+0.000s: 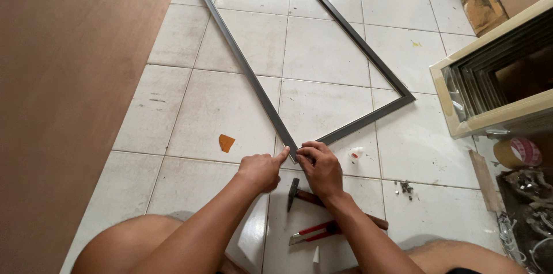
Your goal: The person is assembling a rectangular metal frame on a tiled floor. They use a hammer to tap small metal pieces into the corners of the frame to secure them. The person repeatedly adjusts the frame and hammers the corners.
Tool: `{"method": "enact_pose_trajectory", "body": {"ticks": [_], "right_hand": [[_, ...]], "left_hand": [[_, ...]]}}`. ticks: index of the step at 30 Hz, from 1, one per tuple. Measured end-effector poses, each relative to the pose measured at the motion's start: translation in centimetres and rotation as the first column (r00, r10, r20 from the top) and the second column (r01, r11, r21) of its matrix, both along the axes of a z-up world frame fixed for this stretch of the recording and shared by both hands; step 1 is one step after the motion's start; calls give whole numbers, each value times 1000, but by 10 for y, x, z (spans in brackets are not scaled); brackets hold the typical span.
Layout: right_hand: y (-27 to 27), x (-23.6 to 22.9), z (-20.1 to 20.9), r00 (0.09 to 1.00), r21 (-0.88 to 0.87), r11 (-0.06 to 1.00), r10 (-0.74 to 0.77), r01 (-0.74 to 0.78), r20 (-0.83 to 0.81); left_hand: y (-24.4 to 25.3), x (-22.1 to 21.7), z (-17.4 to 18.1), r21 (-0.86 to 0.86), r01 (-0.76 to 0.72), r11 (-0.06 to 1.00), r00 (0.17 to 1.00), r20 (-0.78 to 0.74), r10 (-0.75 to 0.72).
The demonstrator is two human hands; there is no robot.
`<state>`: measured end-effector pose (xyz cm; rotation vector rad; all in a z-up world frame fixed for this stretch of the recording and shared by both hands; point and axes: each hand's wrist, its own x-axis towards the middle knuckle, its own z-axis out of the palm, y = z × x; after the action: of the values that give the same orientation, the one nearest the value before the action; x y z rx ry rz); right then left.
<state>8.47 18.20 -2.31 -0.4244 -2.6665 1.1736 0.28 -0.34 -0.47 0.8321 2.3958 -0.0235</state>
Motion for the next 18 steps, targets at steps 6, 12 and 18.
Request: {"method": "enact_pose_trajectory", "body": {"ticks": [6, 12, 18], "right_hand": [[4, 0, -7, 998, -8, 1000, 3, -4, -55], [6, -1, -11, 997, -31, 1000, -1, -2, -71], [7, -1, -12, 992, -99, 995, -18, 6, -122]], "left_hand": [[1, 1, 8, -11, 9, 1000, 1000, -3, -9], [0, 0, 1, -10, 6, 1000, 1000, -5, -6], [1, 0, 2, -14, 0, 1000, 1000, 17, 1]]}}
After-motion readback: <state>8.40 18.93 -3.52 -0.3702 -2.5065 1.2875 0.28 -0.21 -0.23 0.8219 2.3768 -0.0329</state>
